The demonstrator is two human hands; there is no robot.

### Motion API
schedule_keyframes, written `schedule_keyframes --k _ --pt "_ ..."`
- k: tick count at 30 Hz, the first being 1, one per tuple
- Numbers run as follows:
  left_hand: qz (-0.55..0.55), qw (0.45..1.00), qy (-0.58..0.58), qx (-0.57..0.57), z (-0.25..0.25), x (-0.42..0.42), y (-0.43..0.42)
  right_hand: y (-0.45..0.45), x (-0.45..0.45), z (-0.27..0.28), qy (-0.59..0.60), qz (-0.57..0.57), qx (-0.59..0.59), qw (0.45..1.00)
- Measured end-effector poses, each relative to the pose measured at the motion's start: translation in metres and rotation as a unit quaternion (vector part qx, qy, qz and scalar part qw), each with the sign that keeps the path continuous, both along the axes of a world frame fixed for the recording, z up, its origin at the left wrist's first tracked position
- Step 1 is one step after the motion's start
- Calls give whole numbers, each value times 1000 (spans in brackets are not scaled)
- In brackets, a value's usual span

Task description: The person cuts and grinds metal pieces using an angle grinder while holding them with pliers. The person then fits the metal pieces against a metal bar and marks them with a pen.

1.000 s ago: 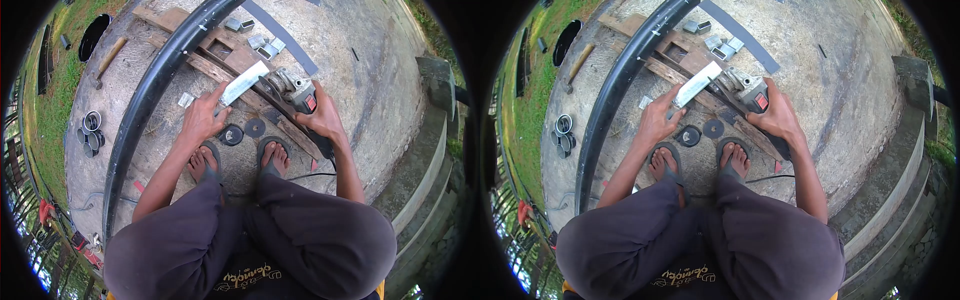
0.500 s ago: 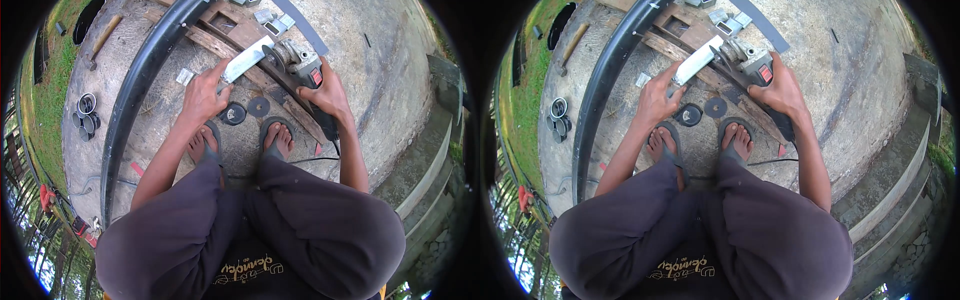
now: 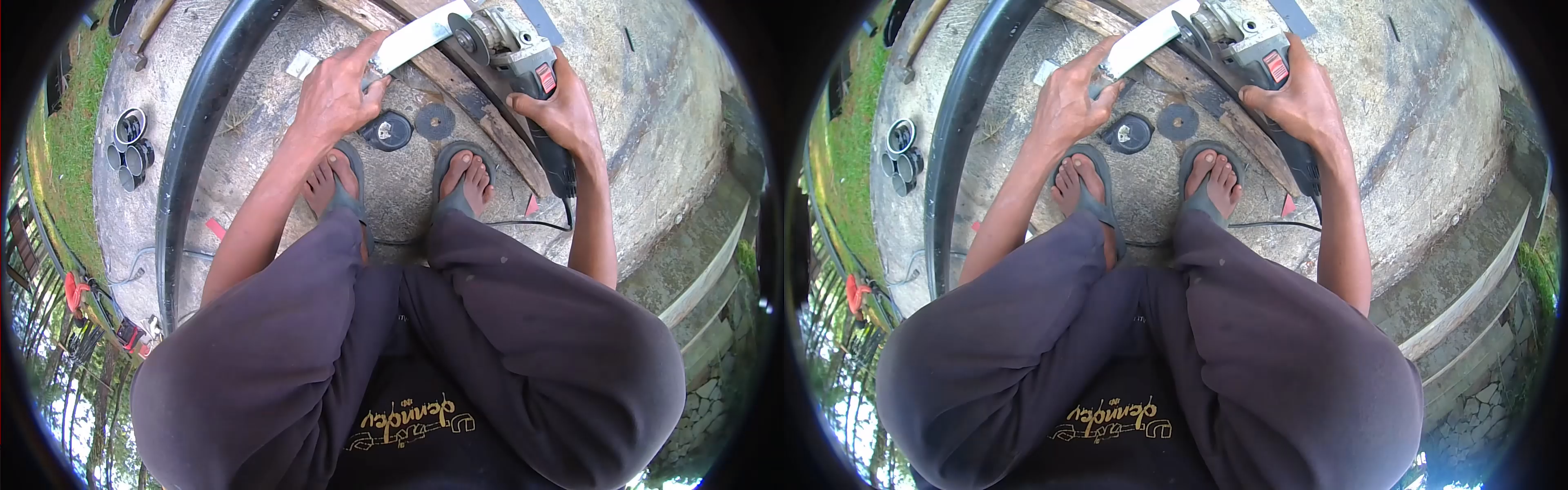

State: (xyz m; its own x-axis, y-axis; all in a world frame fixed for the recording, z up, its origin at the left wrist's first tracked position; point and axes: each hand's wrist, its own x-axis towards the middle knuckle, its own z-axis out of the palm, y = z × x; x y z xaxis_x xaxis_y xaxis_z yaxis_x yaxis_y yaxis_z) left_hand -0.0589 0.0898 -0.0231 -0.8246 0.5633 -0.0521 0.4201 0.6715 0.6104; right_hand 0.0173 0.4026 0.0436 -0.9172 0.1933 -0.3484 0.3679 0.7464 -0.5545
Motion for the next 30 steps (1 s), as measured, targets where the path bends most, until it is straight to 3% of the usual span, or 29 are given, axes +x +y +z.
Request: schedule_keyframes --k 16,25,30 --pt "22 997 -51 -55 23 2 9 -9 2 10 8 -11 -27 1000" --pt "31 995 -75 -53 30 2 10 -14 -5 26 -88 -47 -37 994" --pt "31 996 -67 -50 31 3 11 -14 -2 21 -38 -34 -22 998"
